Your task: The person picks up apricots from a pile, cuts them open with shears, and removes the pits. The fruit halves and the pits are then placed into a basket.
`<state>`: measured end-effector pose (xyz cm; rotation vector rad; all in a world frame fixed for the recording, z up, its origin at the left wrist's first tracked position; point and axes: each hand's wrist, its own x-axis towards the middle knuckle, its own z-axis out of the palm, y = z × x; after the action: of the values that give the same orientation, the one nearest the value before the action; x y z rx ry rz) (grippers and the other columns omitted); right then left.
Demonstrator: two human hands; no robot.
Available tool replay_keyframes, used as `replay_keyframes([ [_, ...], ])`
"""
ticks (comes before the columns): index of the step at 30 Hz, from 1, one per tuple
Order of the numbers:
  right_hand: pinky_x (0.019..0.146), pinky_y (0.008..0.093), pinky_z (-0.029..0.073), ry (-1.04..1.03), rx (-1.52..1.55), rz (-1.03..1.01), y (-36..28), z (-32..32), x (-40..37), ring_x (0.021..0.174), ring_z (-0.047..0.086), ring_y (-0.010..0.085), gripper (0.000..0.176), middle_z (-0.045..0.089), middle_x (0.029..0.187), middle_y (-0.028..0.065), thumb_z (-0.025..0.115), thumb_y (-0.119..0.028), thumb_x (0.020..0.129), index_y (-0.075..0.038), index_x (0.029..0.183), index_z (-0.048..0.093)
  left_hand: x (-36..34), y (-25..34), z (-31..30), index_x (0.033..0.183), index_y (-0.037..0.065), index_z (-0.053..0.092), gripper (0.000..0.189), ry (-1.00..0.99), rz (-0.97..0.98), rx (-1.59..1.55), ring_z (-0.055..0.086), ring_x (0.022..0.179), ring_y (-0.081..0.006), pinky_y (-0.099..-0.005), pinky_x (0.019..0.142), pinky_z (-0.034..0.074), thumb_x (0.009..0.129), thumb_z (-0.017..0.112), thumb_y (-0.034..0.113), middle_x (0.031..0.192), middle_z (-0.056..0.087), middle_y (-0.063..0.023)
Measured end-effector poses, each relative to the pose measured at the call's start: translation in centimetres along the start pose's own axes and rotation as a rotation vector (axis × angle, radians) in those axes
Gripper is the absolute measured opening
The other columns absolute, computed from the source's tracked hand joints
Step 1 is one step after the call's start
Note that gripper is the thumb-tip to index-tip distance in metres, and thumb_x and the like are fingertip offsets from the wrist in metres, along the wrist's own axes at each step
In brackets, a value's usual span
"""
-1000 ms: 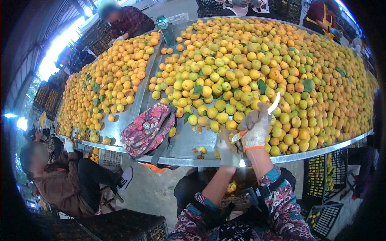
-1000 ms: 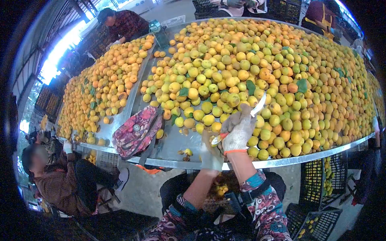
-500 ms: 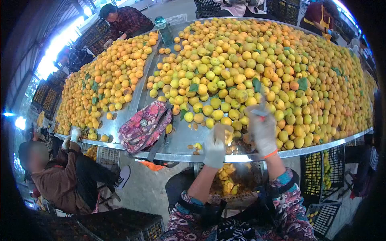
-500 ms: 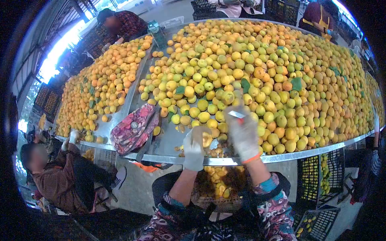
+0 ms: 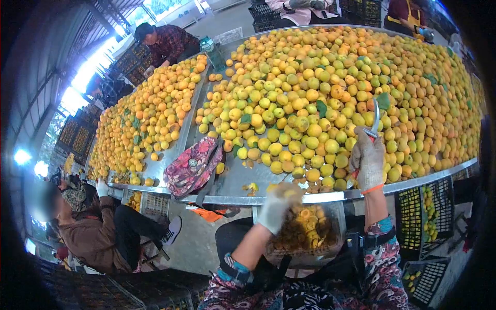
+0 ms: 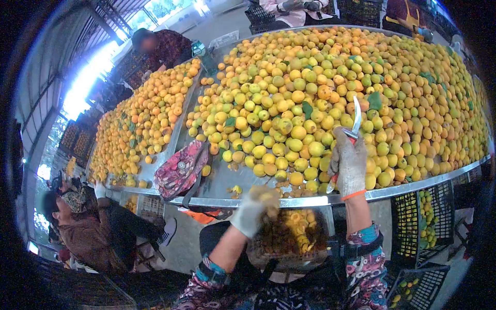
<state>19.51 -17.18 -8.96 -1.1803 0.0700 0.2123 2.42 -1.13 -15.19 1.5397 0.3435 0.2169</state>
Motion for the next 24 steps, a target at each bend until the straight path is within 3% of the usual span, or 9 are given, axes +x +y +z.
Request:
replay_keyframes([
  [2,0.028,0.0248,0.026,-0.016,0.055,-0.020,0.4,-0.7,0.5,0.032,0.033,0.0077,0.023,0.041,0.049,-0.0024,0.063,-0.021,0.086,-0.006,0.101,0.053,3.7,1.3,-1.6,0.095,0.000,0.063,0.019,0.295,-0.225,-0.251,0.061,0.084,-0.0202,-0.0297,0.073,0.050,0.076,0.060,-0.001,0.094,0.062,-0.0090],
  [4,0.028,0.0249,0.026,-0.009,0.096,-0.027,0.5,-1.1,1.1,0.031,0.033,0.0078,0.023,0.040,0.049,-0.0025,0.062,-0.021,0.087,-0.007,0.102,0.052,6.6,2.7,-3.1,0.096,0.000,0.062,0.022,0.449,0.235,0.457,0.061,0.084,-0.0205,-0.0322,0.077,0.049,0.075,0.058,-0.002,0.090,0.063,-0.0094],
  [7,0.028,0.0242,0.025,0.043,0.117,-0.017,-1.4,-0.9,0.4,0.031,0.032,0.0075,0.021,0.039,0.048,-0.0033,0.061,-0.021,0.088,-0.007,0.101,0.051,10.5,0.6,-6.9,0.098,0.000,0.062,0.023,0.531,0.614,0.770,0.059,0.089,-0.0201,-0.0305,0.080,0.046,0.075,0.057,-0.004,0.092,0.062,-0.0103],
  [10,0.028,0.0241,0.025,0.062,0.136,-0.031,-1.5,-2.5,1.2,0.031,0.032,0.0072,0.020,0.037,0.047,-0.0039,0.060,-0.021,0.088,-0.007,0.100,0.051,10.1,2.1,-6.7,0.099,0.000,0.061,0.024,0.636,0.598,0.507,0.058,0.089,-0.0174,-0.0284,0.081,0.045,0.076,0.057,-0.005,0.094,0.061,-0.0094],
  [12,0.028,0.0238,0.024,0.042,0.159,-0.053,-1.6,-3.7,1.6,0.031,0.031,0.0071,0.019,0.037,0.047,-0.0045,0.059,-0.022,0.089,-0.008,0.100,0.051,7.8,3.2,-5.7,0.102,0.000,0.061,0.023,0.606,0.358,0.233,0.057,0.087,-0.0147,-0.0284,0.081,0.046,0.079,0.057,-0.003,0.097,0.062,-0.0073],
  [14,0.028,0.0236,0.024,0.049,0.227,-0.071,-2.2,-4.5,1.8,0.031,0.031,0.0071,0.019,0.037,0.047,-0.0046,0.058,-0.023,0.089,-0.009,0.101,0.051,5.1,3.9,-4.5,0.103,-0.001,0.061,0.025,0.503,0.103,0.293,0.057,0.086,-0.0146,-0.0280,0.078,0.047,0.079,0.059,0.000,0.095,0.062,-0.0071],
  [18,0.030,0.0219,0.023,0.102,0.185,-0.113,-2.8,-6.8,2.1,0.035,0.032,0.0061,0.021,0.041,0.054,-0.0040,0.051,-0.031,0.094,-0.012,0.102,0.051,0.6,3.5,-0.3,0.097,0.004,0.065,0.023,-0.008,0.241,0.727,0.063,0.085,-0.0228,-0.0328,0.075,0.048,0.076,0.065,0.014,0.091,0.066,-0.0127],
  [19,0.029,0.0230,0.026,0.079,0.254,-0.119,-3.2,-7.1,1.9,0.033,0.032,0.0074,0.017,0.042,0.053,-0.0028,0.053,-0.027,0.092,-0.011,0.090,0.046,0.2,3.8,0.8,0.093,0.007,0.066,0.023,0.031,0.229,0.767,0.063,0.082,-0.0283,-0.0356,0.074,0.048,0.074,0.067,0.020,0.086,0.065,-0.0139],
  [24,0.029,0.0236,0.027,0.122,0.207,-0.102,-3.5,-9.1,2.9,0.035,0.034,0.0078,0.013,0.044,0.056,-0.0018,0.051,-0.023,0.091,-0.012,0.090,0.045,4.4,3.1,2.4,0.098,0.007,0.065,0.028,0.144,0.141,0.894,0.062,0.089,-0.0282,-0.0351,0.079,0.047,0.075,0.068,0.023,0.094,0.064,-0.0136],
])
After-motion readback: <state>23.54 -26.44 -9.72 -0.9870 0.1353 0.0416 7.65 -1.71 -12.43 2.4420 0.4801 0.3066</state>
